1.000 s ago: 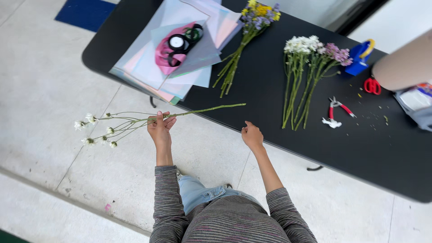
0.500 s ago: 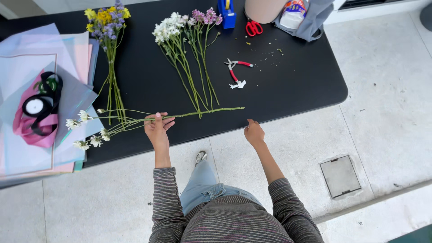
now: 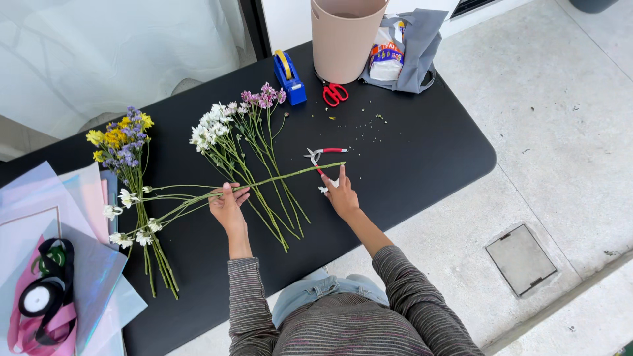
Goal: The person holds white daisy stems over a table and strips off the lower leaves by hand and using shears.
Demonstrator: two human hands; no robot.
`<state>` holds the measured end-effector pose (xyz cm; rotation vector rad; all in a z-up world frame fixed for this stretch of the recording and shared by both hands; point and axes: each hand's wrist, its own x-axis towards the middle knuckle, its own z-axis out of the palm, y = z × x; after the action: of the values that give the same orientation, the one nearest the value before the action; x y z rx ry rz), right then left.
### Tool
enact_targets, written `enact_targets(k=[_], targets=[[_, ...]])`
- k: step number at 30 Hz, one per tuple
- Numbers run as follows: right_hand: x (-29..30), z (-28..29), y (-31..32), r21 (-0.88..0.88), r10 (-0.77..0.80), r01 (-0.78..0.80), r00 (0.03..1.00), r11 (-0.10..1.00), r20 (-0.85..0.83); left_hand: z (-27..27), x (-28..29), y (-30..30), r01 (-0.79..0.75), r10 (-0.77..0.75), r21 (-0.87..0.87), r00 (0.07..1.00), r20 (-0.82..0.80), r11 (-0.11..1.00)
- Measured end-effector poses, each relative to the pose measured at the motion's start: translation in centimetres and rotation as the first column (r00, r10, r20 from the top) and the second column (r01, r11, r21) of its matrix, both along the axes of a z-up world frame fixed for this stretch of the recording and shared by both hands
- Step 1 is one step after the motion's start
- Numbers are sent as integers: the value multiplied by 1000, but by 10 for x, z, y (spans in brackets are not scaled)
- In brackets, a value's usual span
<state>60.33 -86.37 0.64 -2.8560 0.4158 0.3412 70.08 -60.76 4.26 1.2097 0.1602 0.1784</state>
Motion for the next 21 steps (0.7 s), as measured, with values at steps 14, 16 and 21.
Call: enact_targets(k=[14,16,21], targets=[[15,-117,-55,201,-62,33,988,979,139,-19,68,-85,85,-87,-25,994,-73,996],[28,-116,-76,314,-199,138,965,939,172,-21,76,-100,85,-87,-33,994,-66,996],[34,-30,-127,837,-854,334,449,433,263,-18,80,-131,109,-109,2,992,-64,994]])
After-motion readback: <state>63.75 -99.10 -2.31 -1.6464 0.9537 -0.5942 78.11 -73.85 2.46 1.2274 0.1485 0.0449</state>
